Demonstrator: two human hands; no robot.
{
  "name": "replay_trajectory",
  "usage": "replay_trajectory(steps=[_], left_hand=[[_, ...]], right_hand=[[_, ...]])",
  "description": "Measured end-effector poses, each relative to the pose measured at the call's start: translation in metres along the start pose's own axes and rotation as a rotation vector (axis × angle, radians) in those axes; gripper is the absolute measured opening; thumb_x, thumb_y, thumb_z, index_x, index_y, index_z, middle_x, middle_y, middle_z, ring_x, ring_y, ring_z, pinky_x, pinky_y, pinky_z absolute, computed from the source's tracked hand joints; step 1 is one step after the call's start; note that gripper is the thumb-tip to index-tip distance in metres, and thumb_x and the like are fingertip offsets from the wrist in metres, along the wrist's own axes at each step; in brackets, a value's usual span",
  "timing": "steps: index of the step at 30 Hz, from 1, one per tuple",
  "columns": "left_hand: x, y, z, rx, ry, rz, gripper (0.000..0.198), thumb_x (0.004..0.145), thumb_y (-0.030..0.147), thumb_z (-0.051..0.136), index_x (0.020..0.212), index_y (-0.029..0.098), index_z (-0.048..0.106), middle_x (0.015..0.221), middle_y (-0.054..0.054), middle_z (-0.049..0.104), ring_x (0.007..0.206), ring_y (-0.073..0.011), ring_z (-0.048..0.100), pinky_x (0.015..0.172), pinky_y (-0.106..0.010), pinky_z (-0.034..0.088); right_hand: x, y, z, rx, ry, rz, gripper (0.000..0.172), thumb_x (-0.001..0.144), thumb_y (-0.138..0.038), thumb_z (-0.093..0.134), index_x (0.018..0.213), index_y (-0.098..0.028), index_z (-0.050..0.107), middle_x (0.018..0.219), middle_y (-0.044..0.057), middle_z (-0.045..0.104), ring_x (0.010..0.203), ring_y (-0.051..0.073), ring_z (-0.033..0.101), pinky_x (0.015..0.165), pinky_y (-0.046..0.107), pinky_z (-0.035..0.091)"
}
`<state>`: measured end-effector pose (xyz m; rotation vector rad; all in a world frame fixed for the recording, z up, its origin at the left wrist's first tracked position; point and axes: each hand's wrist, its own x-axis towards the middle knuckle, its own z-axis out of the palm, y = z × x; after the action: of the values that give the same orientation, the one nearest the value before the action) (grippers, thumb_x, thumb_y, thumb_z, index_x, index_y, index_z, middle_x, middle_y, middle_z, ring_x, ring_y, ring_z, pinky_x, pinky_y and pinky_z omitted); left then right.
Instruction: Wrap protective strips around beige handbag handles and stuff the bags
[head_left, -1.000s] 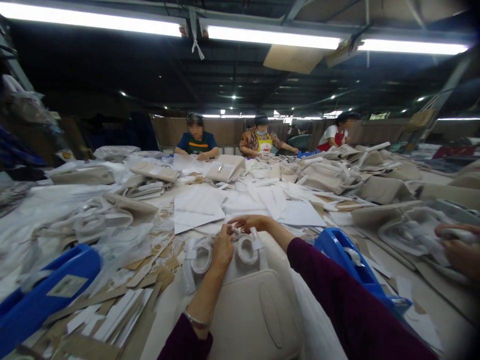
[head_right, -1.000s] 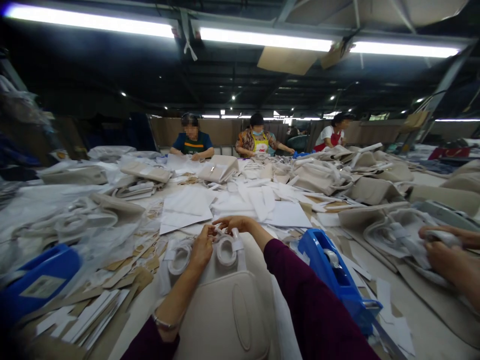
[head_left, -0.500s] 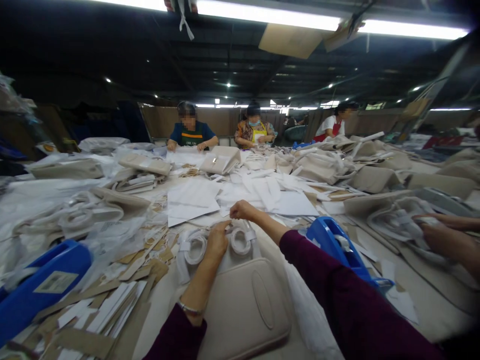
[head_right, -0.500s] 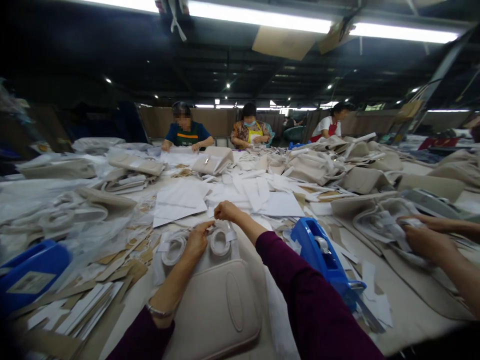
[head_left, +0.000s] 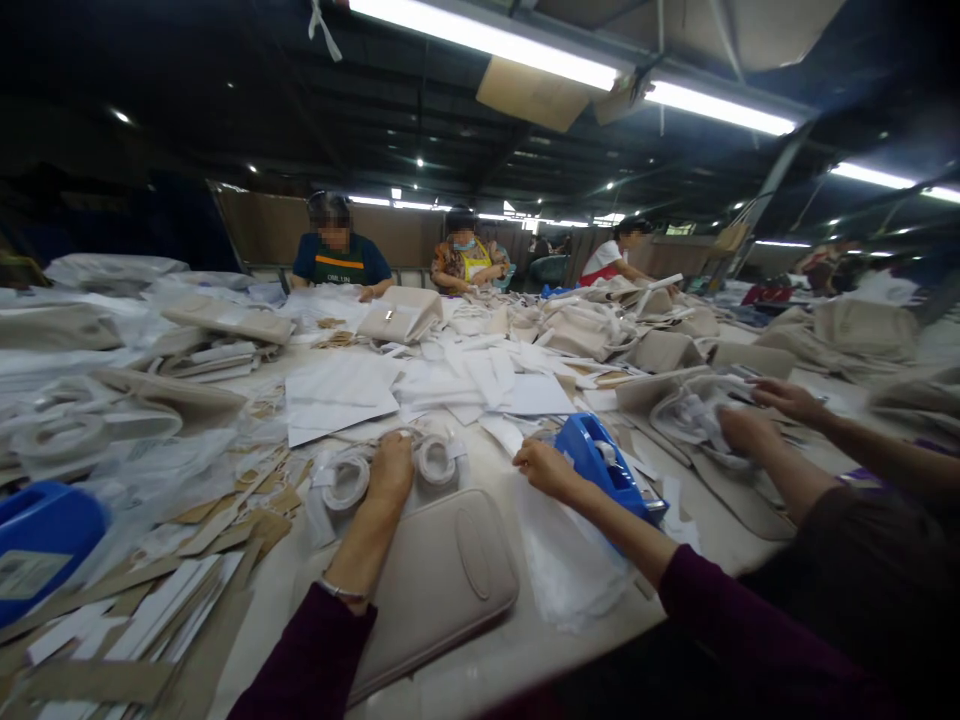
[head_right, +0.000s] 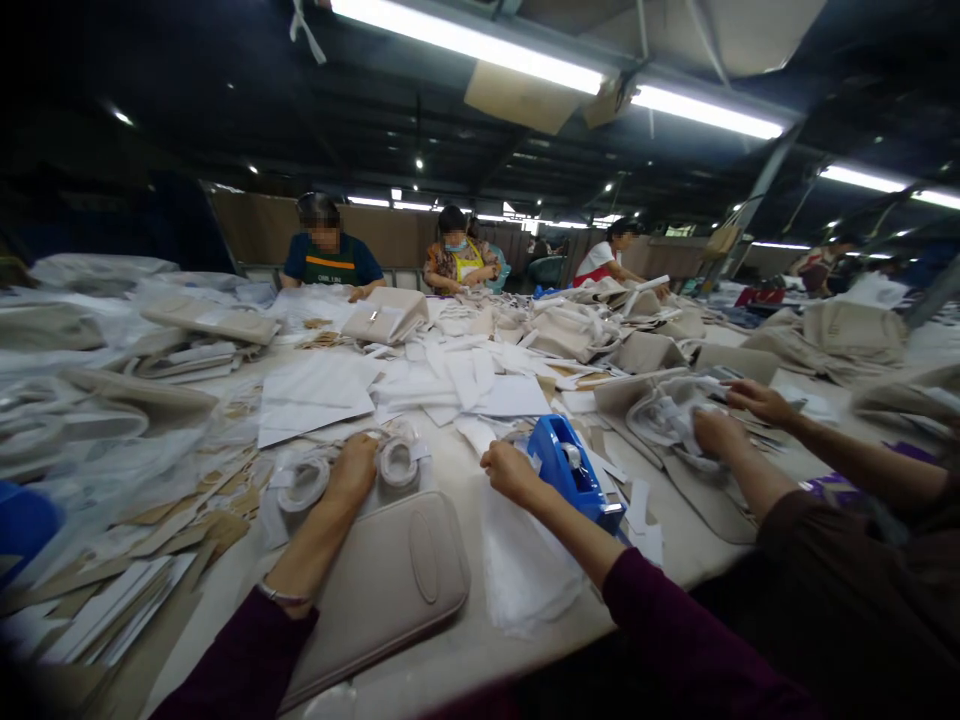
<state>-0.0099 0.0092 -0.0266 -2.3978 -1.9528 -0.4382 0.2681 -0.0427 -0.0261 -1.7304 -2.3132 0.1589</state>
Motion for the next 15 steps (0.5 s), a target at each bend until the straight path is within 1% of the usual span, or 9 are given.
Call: replay_trajectory(steps=[1,3,5,7,9,11,13,15], left_hand=[[0.000,0.000,0.000,0.025,-0.030,0.006,0.036,0.085,0.003,0.030,0.098,0.009,0.063,0.108,-0.013,0.063,0.105,-0.0213,0.056,0.091,-0.030,0.040],[-0.001,0.000,-0.001,0.053,-0.071,0.015,0.036,0.087,0.006,0.030,0.099,0.010,0.064,0.106,-0.014,0.064,0.102,-0.0218,0.058,0.089,-0.031,0.041],[-0.001,0.000,0.000,0.050,-0.074,0.024,0.037,0.087,0.007,0.030,0.100,0.010,0.064,0.106,-0.014,0.064,0.099,-0.0218,0.059,0.087,-0.031,0.041],[0.000,-0.002,0.001,0.031,-0.068,0.024,0.036,0.087,0.007,0.030,0.100,0.011,0.064,0.106,-0.013,0.065,0.099,-0.0212,0.059,0.088,-0.031,0.041],[0.000,-0.003,0.002,0.010,-0.073,0.017,0.037,0.086,0.005,0.031,0.101,0.011,0.063,0.106,-0.013,0.065,0.102,-0.0206,0.058,0.089,-0.030,0.040],[0.001,-0.003,0.002,0.000,-0.077,0.006,0.037,0.085,0.004,0.031,0.101,0.011,0.063,0.107,-0.013,0.065,0.102,-0.0206,0.057,0.090,-0.030,0.040],[0.002,-0.004,0.003,-0.010,-0.077,-0.003,0.037,0.084,0.003,0.031,0.099,0.012,0.064,0.106,-0.013,0.065,0.101,-0.0208,0.058,0.089,-0.031,0.040],[0.002,-0.004,0.003,-0.021,-0.075,-0.015,0.037,0.084,0.003,0.031,0.098,0.012,0.064,0.106,-0.013,0.065,0.101,-0.0206,0.058,0.089,-0.031,0.041]], right_hand=[[-0.005,-0.004,0.006,-0.086,0.013,-0.041,0.029,0.073,-0.003,0.051,0.092,-0.014,0.070,0.101,0.010,0.067,0.097,0.021,0.057,0.081,0.027,0.041],[-0.006,-0.013,0.015,-0.256,0.020,-0.137,0.032,0.069,-0.002,0.053,0.097,-0.010,0.067,0.105,0.014,0.064,0.104,0.026,0.052,0.084,0.032,0.038],[0.002,-0.022,0.021,-0.380,-0.016,-0.199,0.031,0.068,-0.005,0.056,0.097,-0.006,0.066,0.101,0.017,0.064,0.103,0.030,0.050,0.084,0.037,0.037],[0.013,-0.028,0.027,-0.449,-0.039,-0.214,0.024,0.071,-0.006,0.054,0.091,-0.004,0.067,0.094,0.019,0.064,0.100,0.031,0.050,0.083,0.039,0.036],[0.024,-0.032,0.031,-0.483,-0.032,-0.209,0.021,0.073,-0.004,0.050,0.087,-0.005,0.067,0.089,0.018,0.064,0.096,0.030,0.050,0.081,0.039,0.035],[0.031,-0.033,0.033,-0.489,-0.016,-0.193,0.023,0.074,-0.001,0.047,0.087,-0.005,0.066,0.087,0.018,0.064,0.094,0.028,0.051,0.080,0.038,0.034],[0.036,-0.034,0.031,-0.464,-0.004,-0.164,0.023,0.072,-0.001,0.048,0.087,-0.006,0.065,0.088,0.017,0.065,0.094,0.027,0.051,0.080,0.036,0.034],[0.036,-0.033,0.025,-0.412,0.037,-0.117,0.024,0.069,-0.001,0.050,0.086,-0.008,0.064,0.090,0.015,0.065,0.094,0.027,0.051,0.081,0.035,0.033]])
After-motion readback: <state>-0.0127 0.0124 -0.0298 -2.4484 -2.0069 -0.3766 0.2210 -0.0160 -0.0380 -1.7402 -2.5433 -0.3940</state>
